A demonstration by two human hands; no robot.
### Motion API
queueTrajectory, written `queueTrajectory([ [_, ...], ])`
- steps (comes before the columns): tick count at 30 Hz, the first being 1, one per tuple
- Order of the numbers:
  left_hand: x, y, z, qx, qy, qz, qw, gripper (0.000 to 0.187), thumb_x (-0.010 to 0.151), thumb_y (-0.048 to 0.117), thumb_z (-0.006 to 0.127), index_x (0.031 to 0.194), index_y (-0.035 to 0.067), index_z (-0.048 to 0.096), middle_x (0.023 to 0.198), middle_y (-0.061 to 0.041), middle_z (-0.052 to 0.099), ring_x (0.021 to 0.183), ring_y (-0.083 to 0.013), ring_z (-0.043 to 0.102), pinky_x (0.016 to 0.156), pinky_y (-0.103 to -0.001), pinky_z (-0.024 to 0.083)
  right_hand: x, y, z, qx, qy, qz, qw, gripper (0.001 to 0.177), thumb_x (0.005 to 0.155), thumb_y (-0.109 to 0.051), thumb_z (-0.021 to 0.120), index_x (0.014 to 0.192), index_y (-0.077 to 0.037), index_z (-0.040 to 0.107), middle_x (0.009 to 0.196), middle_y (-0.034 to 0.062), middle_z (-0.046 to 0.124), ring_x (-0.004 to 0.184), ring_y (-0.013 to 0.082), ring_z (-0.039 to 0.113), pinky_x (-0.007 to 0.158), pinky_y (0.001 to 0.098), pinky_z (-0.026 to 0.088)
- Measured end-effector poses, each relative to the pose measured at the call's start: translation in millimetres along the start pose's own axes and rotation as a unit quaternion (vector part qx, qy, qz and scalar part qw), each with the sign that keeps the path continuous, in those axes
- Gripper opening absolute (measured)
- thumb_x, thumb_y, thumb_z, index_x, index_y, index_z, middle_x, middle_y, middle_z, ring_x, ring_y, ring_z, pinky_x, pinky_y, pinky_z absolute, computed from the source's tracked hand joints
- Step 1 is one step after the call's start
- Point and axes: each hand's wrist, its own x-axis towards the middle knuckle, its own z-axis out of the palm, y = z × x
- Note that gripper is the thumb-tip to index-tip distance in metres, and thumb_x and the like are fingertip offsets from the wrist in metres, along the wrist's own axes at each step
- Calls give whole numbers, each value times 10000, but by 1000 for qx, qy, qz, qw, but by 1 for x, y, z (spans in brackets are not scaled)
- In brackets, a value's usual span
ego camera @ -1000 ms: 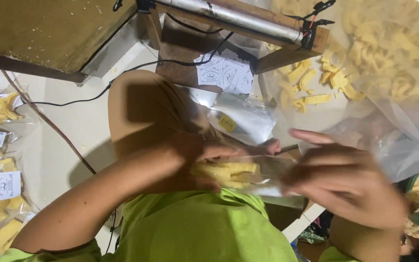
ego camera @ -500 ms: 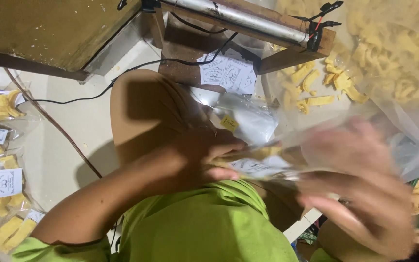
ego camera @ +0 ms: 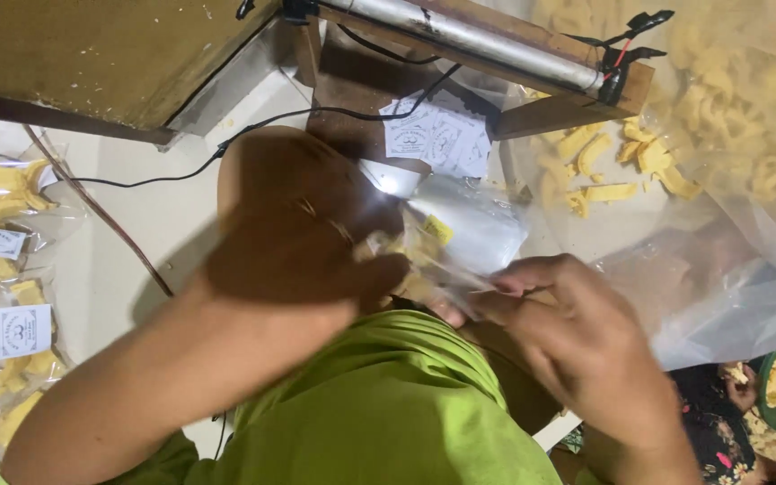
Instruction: The person packages yellow snack pieces into small plastic bags by hand, filling each bag with snacks and a brand label, then sealing the bags with a heat sealer.
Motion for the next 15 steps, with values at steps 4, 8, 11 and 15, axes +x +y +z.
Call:
queueTrajectory([
  [4, 36, -4, -1, -415, -303, -580, 633, 415, 882, 159, 827, 1272, 129, 688, 646, 15, 582, 555, -91, 538, 397, -144, 400, 2, 0, 42, 68, 136, -44, 987, 165, 892, -93, 712, 1021, 7, 739, 932, 130, 666, 832, 272, 687, 813, 363, 635],
  [8, -35, -17, 56, -266, 170, 19, 949, 266, 1039, -17, 689, 1275, 29, 575, 1085, -131, 753, 969, -271, 762, 911, -381, 701, -19, 22, 75, 202, 225, 46, 952, 307, 796, -7, 846, 1038, -34, 658, 900, 87, 758, 795, 152, 774, 869, 316, 693],
  [11, -40, -18, 58, -328, 176, -14, 928, 152, 972, 32, 699, 1120, 5, 680, 1068, -121, 739, 976, -273, 737, 932, -421, 636, -22, 28, 82, 271, 201, 71, 939, 231, 834, -35, 791, 1028, -84, 676, 932, 42, 752, 816, 117, 760, 893, 293, 666],
  [15, -32, -19, 57, -396, 198, 11, 897, 185, 1040, 63, 592, 1202, 2, 658, 1175, -138, 717, 1087, -307, 732, 948, -436, 620, -7, 16, 82, 278, 204, 120, 931, 87, 893, -89, 720, 976, -116, 719, 931, 36, 750, 834, 134, 717, 845, 268, 626],
])
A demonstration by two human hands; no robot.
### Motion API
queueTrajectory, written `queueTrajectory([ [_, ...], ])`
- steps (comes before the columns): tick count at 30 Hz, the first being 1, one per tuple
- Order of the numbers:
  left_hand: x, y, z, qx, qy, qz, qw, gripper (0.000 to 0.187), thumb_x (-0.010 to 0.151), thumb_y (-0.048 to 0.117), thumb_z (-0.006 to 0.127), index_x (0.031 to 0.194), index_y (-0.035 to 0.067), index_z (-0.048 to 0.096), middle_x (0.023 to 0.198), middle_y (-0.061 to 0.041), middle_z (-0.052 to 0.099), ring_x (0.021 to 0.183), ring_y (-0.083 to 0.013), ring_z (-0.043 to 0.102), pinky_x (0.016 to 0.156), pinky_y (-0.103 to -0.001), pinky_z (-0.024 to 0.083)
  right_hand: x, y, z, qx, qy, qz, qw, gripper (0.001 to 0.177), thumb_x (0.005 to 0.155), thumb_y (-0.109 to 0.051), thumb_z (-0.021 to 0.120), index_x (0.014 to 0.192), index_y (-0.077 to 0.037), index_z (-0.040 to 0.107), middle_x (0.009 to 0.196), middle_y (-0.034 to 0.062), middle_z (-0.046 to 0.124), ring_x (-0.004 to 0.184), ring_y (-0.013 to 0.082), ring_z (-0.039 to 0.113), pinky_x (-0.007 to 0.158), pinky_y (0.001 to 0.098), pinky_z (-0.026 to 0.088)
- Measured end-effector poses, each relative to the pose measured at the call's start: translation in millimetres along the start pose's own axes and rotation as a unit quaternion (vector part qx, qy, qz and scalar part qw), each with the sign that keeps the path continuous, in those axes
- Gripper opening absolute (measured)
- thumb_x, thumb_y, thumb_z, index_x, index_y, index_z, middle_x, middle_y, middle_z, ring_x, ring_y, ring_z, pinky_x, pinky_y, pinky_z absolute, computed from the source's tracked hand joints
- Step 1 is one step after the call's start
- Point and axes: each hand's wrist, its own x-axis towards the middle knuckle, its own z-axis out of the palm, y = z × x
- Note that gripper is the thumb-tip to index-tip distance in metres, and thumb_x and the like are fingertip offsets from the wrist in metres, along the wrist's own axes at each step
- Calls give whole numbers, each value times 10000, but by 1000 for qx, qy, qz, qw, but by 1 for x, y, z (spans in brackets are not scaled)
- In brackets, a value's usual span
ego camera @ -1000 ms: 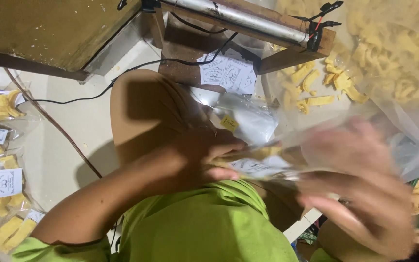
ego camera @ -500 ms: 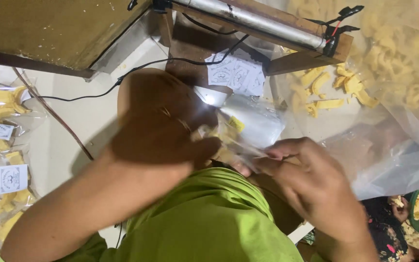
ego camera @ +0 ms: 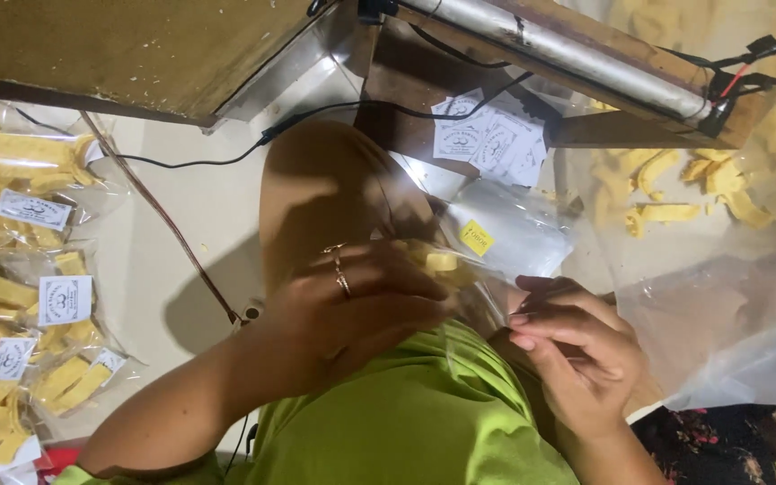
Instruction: The person packages yellow snack pieces into small plastic bags by hand, filling each bag with snacks and a brand label, then sealing the bags with a heat sealer.
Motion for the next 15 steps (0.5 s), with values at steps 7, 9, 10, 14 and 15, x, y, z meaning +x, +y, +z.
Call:
queueTrajectory([
  [7, -10, -3, 12, -42, 63, -43, 996, 59, 986, 54, 649, 1029, 40, 687, 944, -77, 732, 892, -198, 706, 900, -388, 606, -5, 18, -5, 65, -51, -46, 996, 122, 935, -89, 677, 1044, -142, 667, 1002, -22, 755, 934, 77, 727, 1120, 394, 578],
  [9, -20, -4, 12, -165, 108, -150, 969, 172, 1013, 111, 561, 907, 36, 675, 958, -107, 722, 939, -249, 669, 877, -368, 589, -5, 33, -22, -39, -26, -28, 999, 24, 943, -111, 657, 961, -111, 642, 896, 24, 725, 815, 124, 721, 925, 347, 638],
  [10, -22, -5, 16, -165, 109, -150, 969, 172, 1013, 111, 561, 907, 36, 675, 958, -107, 722, 939, -249, 669, 877, -368, 589, -10, 36, -16, -39, -27, -28, 998, 24, 943, -111, 657, 961, -111, 642, 896, 24, 725, 815, 124, 721, 925, 347, 638],
  [14, -14, -1, 27, -170, 153, -243, 943, 158, 975, -51, 638, 1070, 45, 721, 1033, -81, 660, 940, -179, 683, 815, -269, 575, -12, 17, 3, -92, 31, -23, 995, 219, 1000, 9, 608, 1207, -48, 652, 1046, 98, 603, 862, 135, 649, 844, 236, 629],
  [15, -7, 1, 28, -121, 160, -228, 953, 202, 942, -55, 698, 1129, 18, 717, 1021, -75, 659, 904, -175, 680, 765, -263, 603, -7, 6, 7, -168, 38, -27, 985, 317, 1009, 68, 628, 1317, -2, 612, 1082, 159, 555, 880, 174, 662, 780, 196, 641],
])
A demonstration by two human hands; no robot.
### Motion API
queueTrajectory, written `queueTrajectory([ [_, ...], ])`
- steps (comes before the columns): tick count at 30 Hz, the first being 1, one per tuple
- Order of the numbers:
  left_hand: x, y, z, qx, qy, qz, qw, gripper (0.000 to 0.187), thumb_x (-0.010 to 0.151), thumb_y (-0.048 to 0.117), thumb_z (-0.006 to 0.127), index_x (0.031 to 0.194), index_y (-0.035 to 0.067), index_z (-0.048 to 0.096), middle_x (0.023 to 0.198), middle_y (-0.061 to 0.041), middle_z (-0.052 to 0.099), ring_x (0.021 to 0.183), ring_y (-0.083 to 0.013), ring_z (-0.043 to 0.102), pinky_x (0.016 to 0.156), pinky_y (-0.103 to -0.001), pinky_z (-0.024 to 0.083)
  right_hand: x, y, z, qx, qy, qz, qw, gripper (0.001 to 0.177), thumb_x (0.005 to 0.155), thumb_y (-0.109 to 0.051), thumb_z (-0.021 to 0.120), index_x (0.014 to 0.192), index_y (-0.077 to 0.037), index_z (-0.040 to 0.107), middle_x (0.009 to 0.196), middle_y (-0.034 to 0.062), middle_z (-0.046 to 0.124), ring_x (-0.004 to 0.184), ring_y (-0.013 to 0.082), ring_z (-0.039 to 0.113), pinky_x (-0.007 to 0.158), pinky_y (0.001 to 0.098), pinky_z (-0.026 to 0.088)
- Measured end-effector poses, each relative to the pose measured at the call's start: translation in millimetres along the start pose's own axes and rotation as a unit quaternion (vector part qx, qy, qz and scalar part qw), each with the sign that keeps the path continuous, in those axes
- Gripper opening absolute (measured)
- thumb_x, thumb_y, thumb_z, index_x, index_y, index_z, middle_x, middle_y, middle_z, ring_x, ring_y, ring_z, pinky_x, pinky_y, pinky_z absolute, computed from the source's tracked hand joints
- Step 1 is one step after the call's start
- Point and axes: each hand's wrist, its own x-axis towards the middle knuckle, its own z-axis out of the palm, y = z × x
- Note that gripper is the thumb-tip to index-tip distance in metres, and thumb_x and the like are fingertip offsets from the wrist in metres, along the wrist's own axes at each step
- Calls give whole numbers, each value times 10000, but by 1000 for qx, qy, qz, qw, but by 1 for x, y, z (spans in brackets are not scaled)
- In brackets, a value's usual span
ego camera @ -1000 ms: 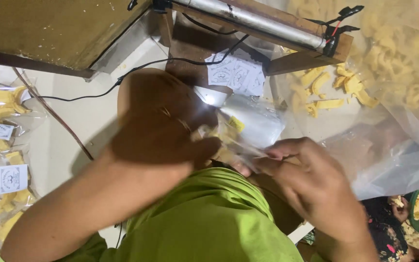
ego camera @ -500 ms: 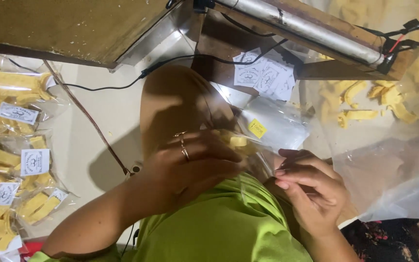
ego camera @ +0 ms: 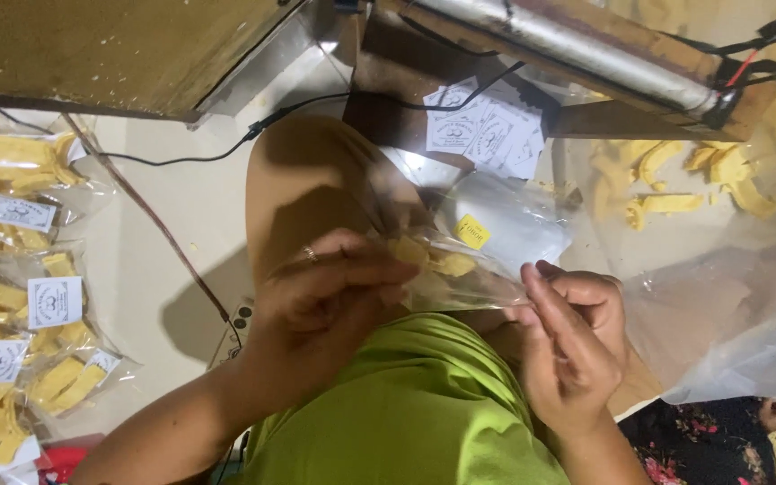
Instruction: The person packages yellow snack pieces into small plastic bags by hand, filling each bag with snacks and a brand label, then sealing the bags with a heat sealer.
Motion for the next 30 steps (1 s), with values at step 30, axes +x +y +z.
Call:
queueTrajectory([
  [30, 140, -78, 97, -333, 181, -153, 913, 97, 928, 191, 757, 880, 113, 723, 718, 22, 587, 788, -93, 649, 1001, -520, 574, 122, 85, 41, 302, 389, 235, 838, 78, 897, -98, 768, 858, -69, 707, 739, -15, 616, 726, 62, 491, 769, 215, 423],
])
